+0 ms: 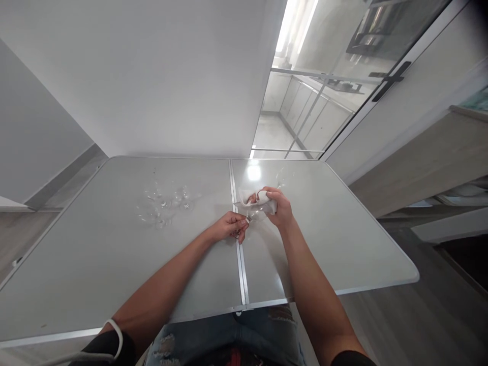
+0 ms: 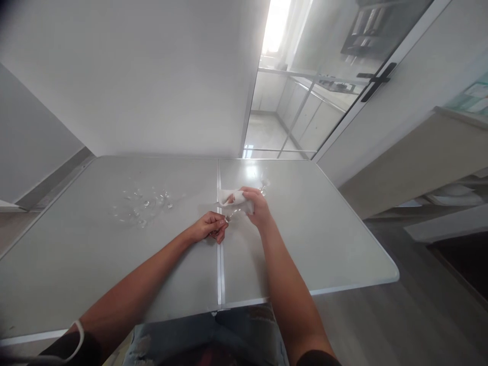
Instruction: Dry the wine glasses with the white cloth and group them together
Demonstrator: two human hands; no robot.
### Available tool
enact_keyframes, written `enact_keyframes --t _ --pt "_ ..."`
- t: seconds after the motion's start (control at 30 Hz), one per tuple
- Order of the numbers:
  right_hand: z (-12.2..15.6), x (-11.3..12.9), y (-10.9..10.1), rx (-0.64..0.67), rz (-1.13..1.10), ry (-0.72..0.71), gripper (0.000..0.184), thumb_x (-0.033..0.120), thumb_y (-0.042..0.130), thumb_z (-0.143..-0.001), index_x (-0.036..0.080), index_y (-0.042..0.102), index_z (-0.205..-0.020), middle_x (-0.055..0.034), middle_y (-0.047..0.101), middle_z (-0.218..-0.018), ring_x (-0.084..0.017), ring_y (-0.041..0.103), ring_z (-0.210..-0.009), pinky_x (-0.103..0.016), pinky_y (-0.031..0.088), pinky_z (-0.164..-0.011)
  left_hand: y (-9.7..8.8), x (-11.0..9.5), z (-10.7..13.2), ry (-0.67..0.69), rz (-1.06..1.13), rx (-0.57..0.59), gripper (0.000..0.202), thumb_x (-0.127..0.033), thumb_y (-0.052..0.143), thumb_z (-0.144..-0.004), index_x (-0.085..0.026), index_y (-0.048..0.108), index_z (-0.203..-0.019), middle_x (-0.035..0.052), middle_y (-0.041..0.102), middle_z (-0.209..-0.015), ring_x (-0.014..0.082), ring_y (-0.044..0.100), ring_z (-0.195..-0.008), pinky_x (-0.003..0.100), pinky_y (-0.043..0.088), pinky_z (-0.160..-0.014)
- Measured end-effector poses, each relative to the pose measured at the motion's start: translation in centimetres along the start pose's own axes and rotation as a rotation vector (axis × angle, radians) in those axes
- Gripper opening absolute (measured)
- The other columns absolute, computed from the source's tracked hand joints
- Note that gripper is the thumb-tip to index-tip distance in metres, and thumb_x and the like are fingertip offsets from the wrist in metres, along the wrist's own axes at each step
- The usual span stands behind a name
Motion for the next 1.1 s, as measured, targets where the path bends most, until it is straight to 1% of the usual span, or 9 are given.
enact_keyframes --t 0.17,0.3,0.4,0.5,0.57,0.7,0.8,0.93,1.1 --pt "-0.5 -2.8 0.4 -0.267 -0.149 -0.002 0.045 0.058 0.040 -0.097 0.023 0.066 -0.109 -0.0075 0.071 -0.112 -0.026 0.067 -0.099 -0.040 0.055 -0.080 -1.5 -0.7 -0.1 0.111 0.185 -0.127 0.049 -0.061 0.064 -0.087 -0.016 0.051 -0.069 0.0014 0.054 -0.050 0.0151 0.057 -0.048 0.023 0.029 -0.044" --pt "-0.7 -4.0 1.5 -0.315 -0.149 -0.031 0.056 0.065 0.032 -0.098 0.022 0.061 -0.120 -0.0091 0.068 -0.118 -0.025 0.066 -0.098 -0.037 0.055 -0.072 -3.1 -0.8 -0.1 0.144 0.233 -0.283 0.049 -0.060 0.067 -0.084 -0.016 0.052 -0.070 0.0007 0.053 -0.050 0.0144 0.056 -0.048 0.023 0.034 -0.046" --pt "-0.7 -4.7 2.5 -0.278 -0.119 -0.026 0.052 0.065 0.038 -0.097 0.022 0.059 -0.118 -0.0076 0.068 -0.104 -0.022 0.064 -0.082 -0.032 0.052 -0.059 -4.2 -0.6 0.0 0.180 0.252 -0.398 0.048 -0.059 0.068 -0.084 -0.015 0.055 -0.072 0.0014 0.056 -0.052 0.0153 0.058 -0.053 0.023 0.039 -0.048" --pt "-0.6 -5.2 3.3 -0.220 0.018 0.004 0.042 0.061 0.051 -0.095 0.025 0.054 -0.117 -0.0017 0.061 -0.086 -0.016 0.053 -0.063 -0.027 0.044 -0.048 -5.3 -0.4 0.1 0.220 0.229 -0.502 0.048 -0.060 0.072 -0.080 -0.013 0.063 -0.075 0.0041 0.062 -0.062 0.0152 0.060 -0.060 0.025 0.047 -0.055" --pt "-0.5 -5.0 3.6 -0.190 0.169 -0.012 0.038 0.057 0.057 -0.094 0.025 0.054 -0.113 -0.0003 0.058 -0.083 -0.015 0.050 -0.064 -0.026 0.044 -0.051 -5.9 -0.2 0.2 0.240 0.208 -0.572 0.046 -0.058 0.076 -0.077 -0.012 0.069 -0.079 0.0043 0.065 -0.070 0.0144 0.060 -0.064 0.026 0.050 -0.060" --pt "-0.5 -3.4 3.9 -0.130 0.556 -0.120 0.029 0.049 0.059 -0.094 0.021 0.058 -0.104 -0.0016 0.058 -0.087 -0.018 0.052 -0.079 -0.029 0.048 -0.073 -7.1 -0.2 1.1 0.268 0.107 -0.735 0.039 -0.051 0.079 -0.075 -0.013 0.074 -0.074 0.0030 0.066 -0.069 0.0146 0.058 -0.067 0.027 0.050 -0.064" --pt "-0.4 -2.6 4.0 -0.085 0.714 -0.152 0.025 0.045 0.059 -0.095 0.020 0.058 -0.097 0.0004 0.054 -0.080 -0.016 0.047 -0.072 -0.029 0.044 -0.071 -8.0 -0.6 2.0 0.270 -0.005 -0.851 0.034 -0.044 0.081 -0.073 -0.014 0.071 -0.063 0.0016 0.064 -0.063 0.0126 0.053 -0.061 0.024 0.047 -0.058" --pt "-0.6 -2.9 3.8 0.035 0.615 -0.073 0.030 0.050 0.058 -0.096 0.019 0.060 -0.095 -0.0001 0.057 -0.081 -0.016 0.051 -0.074 -0.028 0.044 -0.071 -8.2 -0.8 2.7 0.210 -0.130 -0.894 0.036 -0.040 0.081 -0.073 -0.014 0.067 -0.053 0.0004 0.058 -0.051 0.0101 0.047 -0.052 0.022 0.038 -0.051" --pt "-0.8 -4.3 3.4 0.168 0.337 0.086 0.038 0.053 0.060 -0.094 0.018 0.060 -0.106 -0.0040 0.065 -0.091 -0.020 0.062 -0.082 -0.032 0.050 -0.077 -7.2 -1.3 2.3 0.231 -0.123 -0.809 0.037 -0.042 0.076 -0.079 -0.014 0.068 -0.057 0.0024 0.062 -0.055 0.0124 0.054 -0.053 0.024 0.045 -0.055"
Point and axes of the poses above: each hand's wrist, its own z-axis away from the middle knuckle, its own y-axis out of the palm, x = y × z, the point moved 9 cm from there along -z, towards the middle knuckle
